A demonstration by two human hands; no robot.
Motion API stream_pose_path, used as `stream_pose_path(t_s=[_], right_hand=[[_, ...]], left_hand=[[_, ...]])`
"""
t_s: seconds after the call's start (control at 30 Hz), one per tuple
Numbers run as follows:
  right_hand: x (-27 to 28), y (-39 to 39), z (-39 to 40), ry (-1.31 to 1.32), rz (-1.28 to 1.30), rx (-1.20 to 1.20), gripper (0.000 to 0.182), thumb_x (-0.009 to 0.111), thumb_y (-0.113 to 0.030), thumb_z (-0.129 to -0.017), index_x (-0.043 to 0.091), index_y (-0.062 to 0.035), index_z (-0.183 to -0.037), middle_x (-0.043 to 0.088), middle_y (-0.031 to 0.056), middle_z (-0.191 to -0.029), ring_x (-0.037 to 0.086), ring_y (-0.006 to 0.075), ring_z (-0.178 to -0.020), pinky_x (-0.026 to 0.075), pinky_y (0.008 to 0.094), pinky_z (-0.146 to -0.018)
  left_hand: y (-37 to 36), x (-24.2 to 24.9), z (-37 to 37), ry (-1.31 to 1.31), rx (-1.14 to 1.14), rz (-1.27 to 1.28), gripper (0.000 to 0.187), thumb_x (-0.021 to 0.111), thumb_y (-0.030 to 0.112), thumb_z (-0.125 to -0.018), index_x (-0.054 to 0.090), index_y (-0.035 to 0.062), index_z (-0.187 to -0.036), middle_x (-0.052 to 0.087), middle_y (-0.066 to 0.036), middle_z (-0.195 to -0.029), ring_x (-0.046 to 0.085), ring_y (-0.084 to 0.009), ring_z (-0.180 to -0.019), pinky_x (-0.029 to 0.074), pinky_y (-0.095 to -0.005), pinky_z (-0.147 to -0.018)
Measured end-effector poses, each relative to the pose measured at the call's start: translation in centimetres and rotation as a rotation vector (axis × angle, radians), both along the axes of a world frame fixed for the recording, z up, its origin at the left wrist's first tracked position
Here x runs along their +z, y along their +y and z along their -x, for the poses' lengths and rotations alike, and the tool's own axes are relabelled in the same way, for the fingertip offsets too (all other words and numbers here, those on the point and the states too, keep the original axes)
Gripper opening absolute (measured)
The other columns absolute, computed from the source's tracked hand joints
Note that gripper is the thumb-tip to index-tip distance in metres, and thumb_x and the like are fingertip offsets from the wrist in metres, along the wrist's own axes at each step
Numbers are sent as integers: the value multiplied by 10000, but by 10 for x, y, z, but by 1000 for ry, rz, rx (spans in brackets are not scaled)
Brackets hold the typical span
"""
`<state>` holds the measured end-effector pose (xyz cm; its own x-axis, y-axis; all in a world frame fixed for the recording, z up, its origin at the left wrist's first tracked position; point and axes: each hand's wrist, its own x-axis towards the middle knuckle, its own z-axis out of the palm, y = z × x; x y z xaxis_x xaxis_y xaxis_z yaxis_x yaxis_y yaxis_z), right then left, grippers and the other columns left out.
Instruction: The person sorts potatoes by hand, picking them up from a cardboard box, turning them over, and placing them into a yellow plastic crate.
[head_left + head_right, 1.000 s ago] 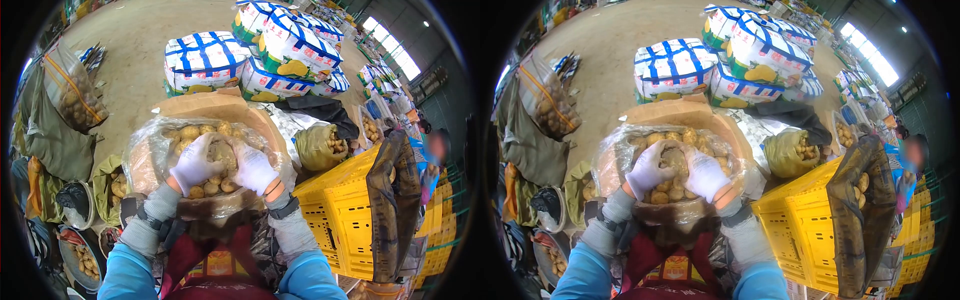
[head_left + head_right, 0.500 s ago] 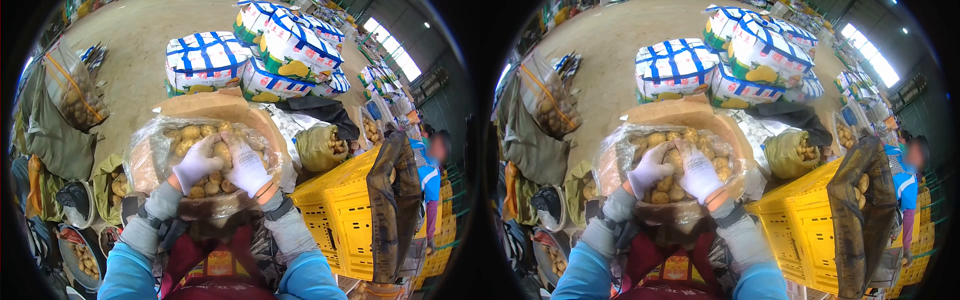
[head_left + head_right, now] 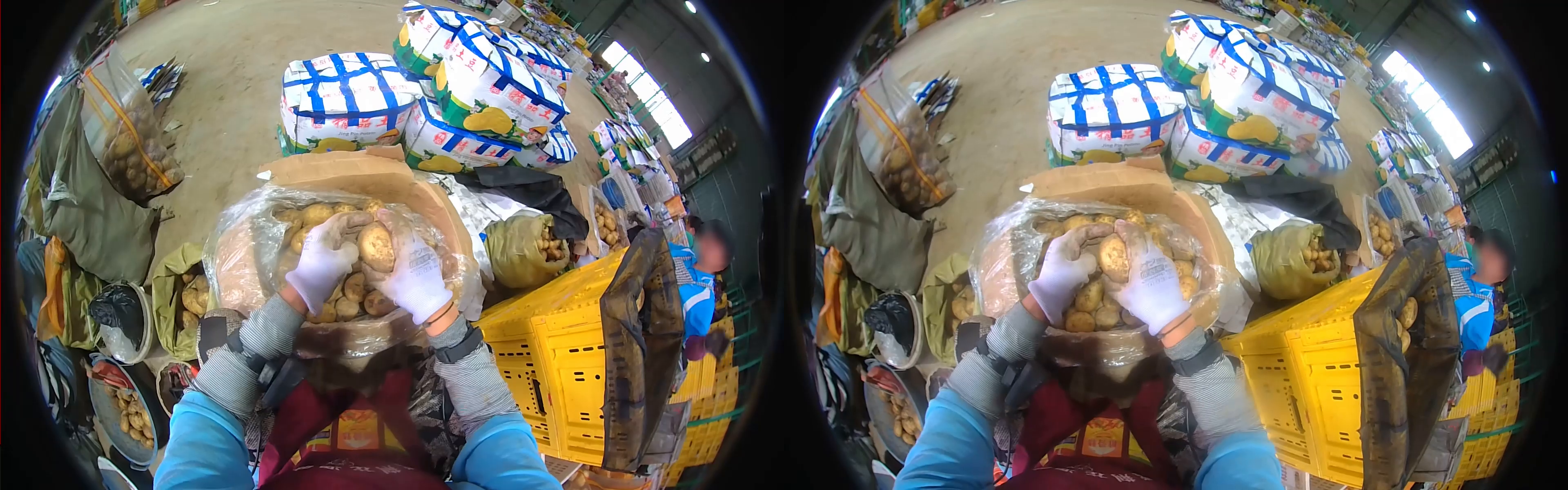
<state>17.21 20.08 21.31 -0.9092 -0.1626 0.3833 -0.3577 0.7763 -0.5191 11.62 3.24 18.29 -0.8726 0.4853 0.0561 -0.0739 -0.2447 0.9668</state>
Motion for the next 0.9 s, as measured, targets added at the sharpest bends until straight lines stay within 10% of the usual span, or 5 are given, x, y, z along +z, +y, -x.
stream_pose_path(t_s=[0.43,0.57,0.67,0.87,0.9], right_hand=[[2,4,1,-17,55,60,690,754,-248,-785,463,-59,-1382,518,195,-1377,517,365,-1256,426,421,-1047],[-1,1,0,-46,160,-15,587,695,-301,-872,486,-55,-1362,559,207,-1321,547,366,-1218,452,398,-1018],[-8,7,5,-26,281,45,525,641,-341,-937,504,-56,-1356,602,196,-1272,577,346,-1190,459,395,-1009],[-22,31,18,-454,1452,48,459,547,-257,-1012,469,-7,-1389,585,153,-1317,557,246,-1230,459,354,-1028],[-3,25,12,-464,1276,-86,471,496,-281,-1037,431,-17,-1422,557,153,-1346,537,229,-1251,443,315,-1040]], left_hand=[[-4,5,1,51,-189,-83,586,633,32,-829,443,-20,-1381,533,-87,-1333,565,-196,-1166,486,-336,-965],[-14,-13,17,1091,42,371,457,633,79,-901,484,23,-1330,562,-77,-1291,584,-201,-1150,512,-339,-944],[-7,-9,4,-478,-227,-451,427,581,71,-944,473,38,-1356,529,-136,-1322,574,-256,-1170,508,-358,-976],[-4,20,-6,-371,-104,-476,516,650,17,-856,455,18,-1334,546,-115,-1267,568,-211,-1160,496,-348,-980],[-3,21,-6,-344,-74,-460,530,648,8,-849,449,18,-1340,541,-121,-1271,562,-215,-1169,492,-349,-983]])
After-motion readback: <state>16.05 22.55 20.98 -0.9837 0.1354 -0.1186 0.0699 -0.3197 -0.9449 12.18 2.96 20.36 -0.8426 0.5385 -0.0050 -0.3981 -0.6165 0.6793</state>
